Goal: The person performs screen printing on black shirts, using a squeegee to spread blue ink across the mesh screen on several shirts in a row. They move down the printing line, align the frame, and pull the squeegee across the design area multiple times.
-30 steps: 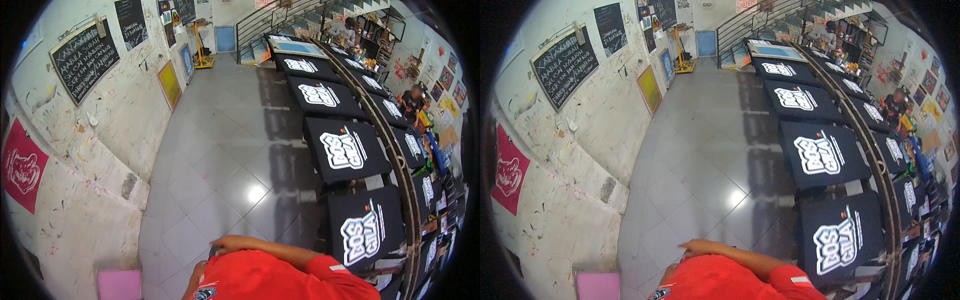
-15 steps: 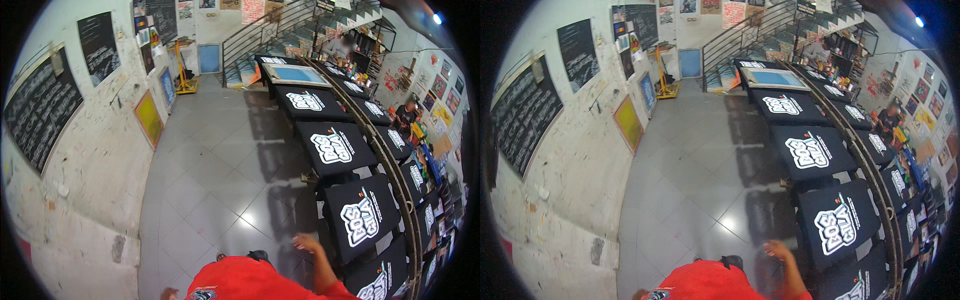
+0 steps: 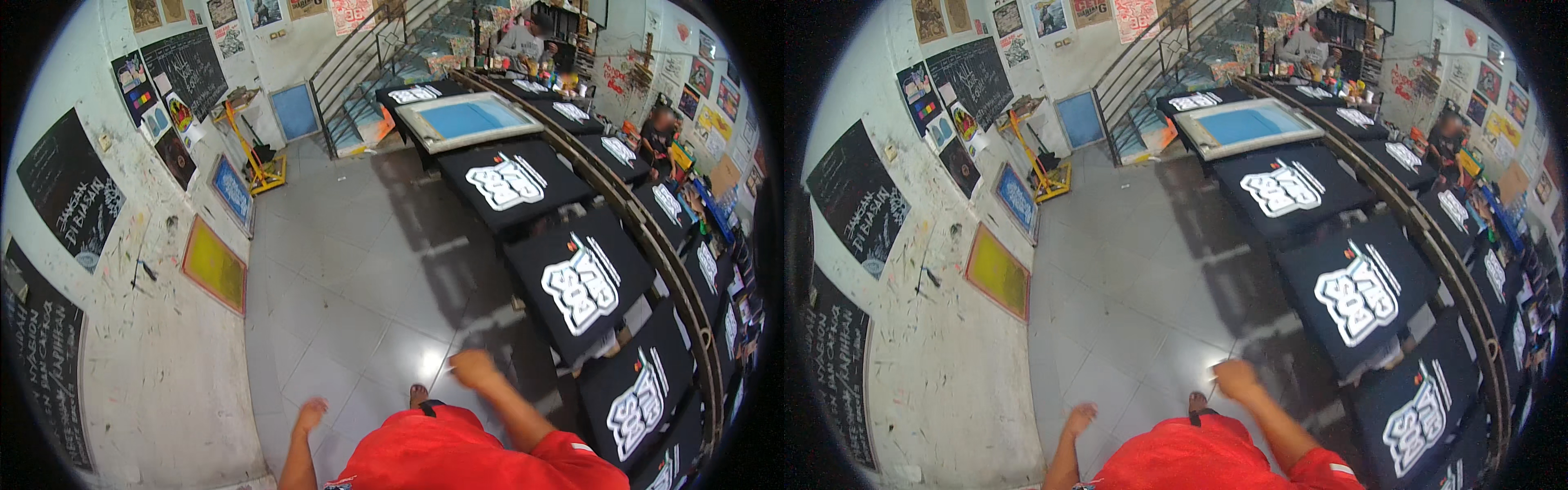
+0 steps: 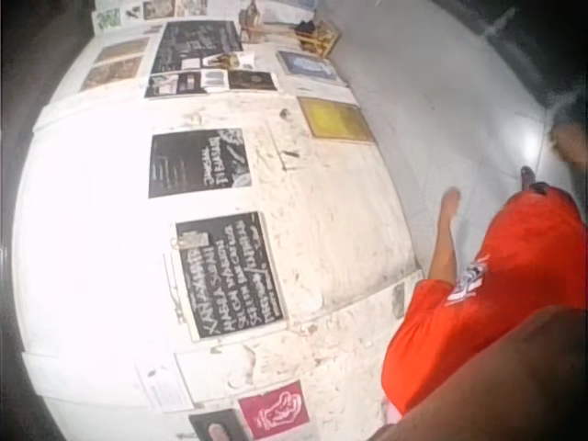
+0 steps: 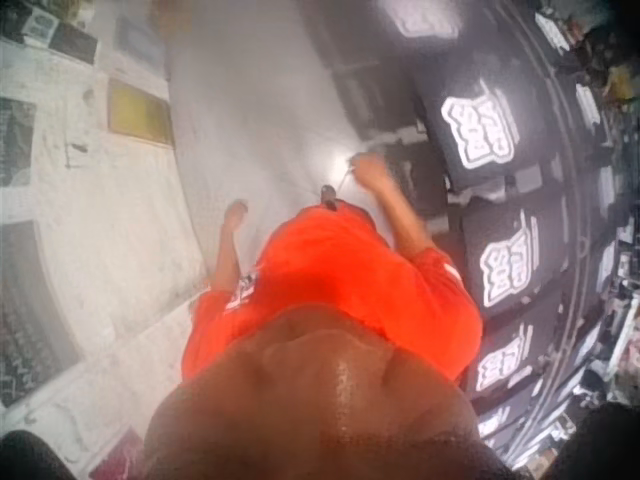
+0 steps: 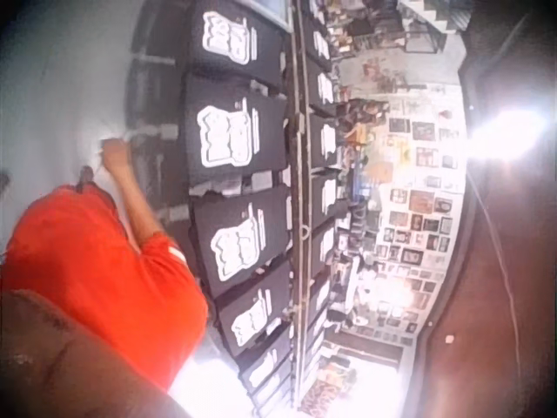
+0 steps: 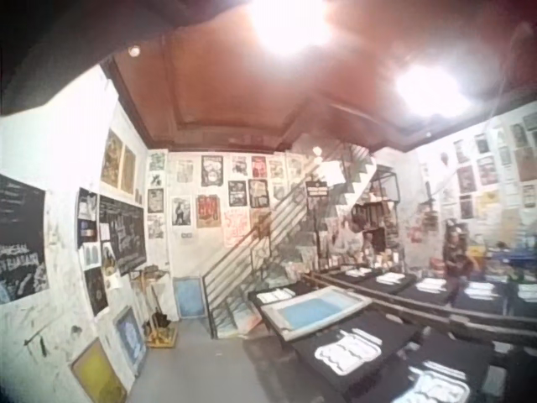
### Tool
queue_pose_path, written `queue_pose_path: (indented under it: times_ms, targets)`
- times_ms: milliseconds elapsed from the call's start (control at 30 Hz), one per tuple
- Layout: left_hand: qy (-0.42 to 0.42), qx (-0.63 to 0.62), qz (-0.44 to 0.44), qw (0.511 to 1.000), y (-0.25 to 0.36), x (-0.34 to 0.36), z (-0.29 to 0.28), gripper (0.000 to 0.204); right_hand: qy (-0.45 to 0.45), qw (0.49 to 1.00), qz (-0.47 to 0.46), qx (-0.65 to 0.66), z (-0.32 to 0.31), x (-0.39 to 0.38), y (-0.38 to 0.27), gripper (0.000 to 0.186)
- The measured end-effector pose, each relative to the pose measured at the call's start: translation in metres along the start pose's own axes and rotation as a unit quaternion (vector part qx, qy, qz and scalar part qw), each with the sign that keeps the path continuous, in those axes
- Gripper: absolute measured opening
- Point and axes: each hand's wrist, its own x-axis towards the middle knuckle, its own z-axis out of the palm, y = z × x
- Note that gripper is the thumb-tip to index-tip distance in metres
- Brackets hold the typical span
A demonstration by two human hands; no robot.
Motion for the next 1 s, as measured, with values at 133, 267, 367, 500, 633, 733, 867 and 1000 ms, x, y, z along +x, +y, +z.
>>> queue_pose_path:
  times_ms: [133,267,367,500,633,733,867,1000]
  targets:
    - [-0.071,0.071,-0.139,0.985,0.019,-0.001,0.044,0.029,-0.041,0.916,-0.338,0.211,-0.035,0.122,-0.111,0.041]
    - [-0.132,0.161,-0.277,0.938,-0.050,-0.035,0.085,0.038,-0.198,0.851,-0.428,0.231,-0.100,0.190,-0.137,0.044]
    - [-0.102,-0.003,-0.427,0.899,-0.042,0.034,0.054,0.040,-0.205,0.885,-0.352,0.225,-0.094,0.276,-0.102,0.045]
    - [-0.094,-0.017,-0.448,0.889,-0.055,0.136,-0.009,0.043,-0.078,0.953,-0.203,0.210,-0.092,0.378,-0.029,0.042]
    - [-0.106,0.016,-0.424,0.899,-0.084,0.266,-0.102,0.046,0.030,0.932,-0.057,0.357,-0.151,0.433,0.045,0.037]
    - [-0.112,0.085,-0.366,0.920,-0.106,0.385,-0.198,0.049,0.291,0.882,0.077,0.363,-0.215,0.453,0.086,0.038]
    - [-0.047,0.327,-0.180,0.927,-0.139,0.649,-0.332,0.051,0.511,0.653,0.185,0.528,-0.290,0.496,0.127,0.042]
    - [0.052,0.189,-0.030,0.980,0.027,0.921,-0.339,0.033,0.602,0.558,0.272,0.501,-0.300,0.529,0.189,0.053]
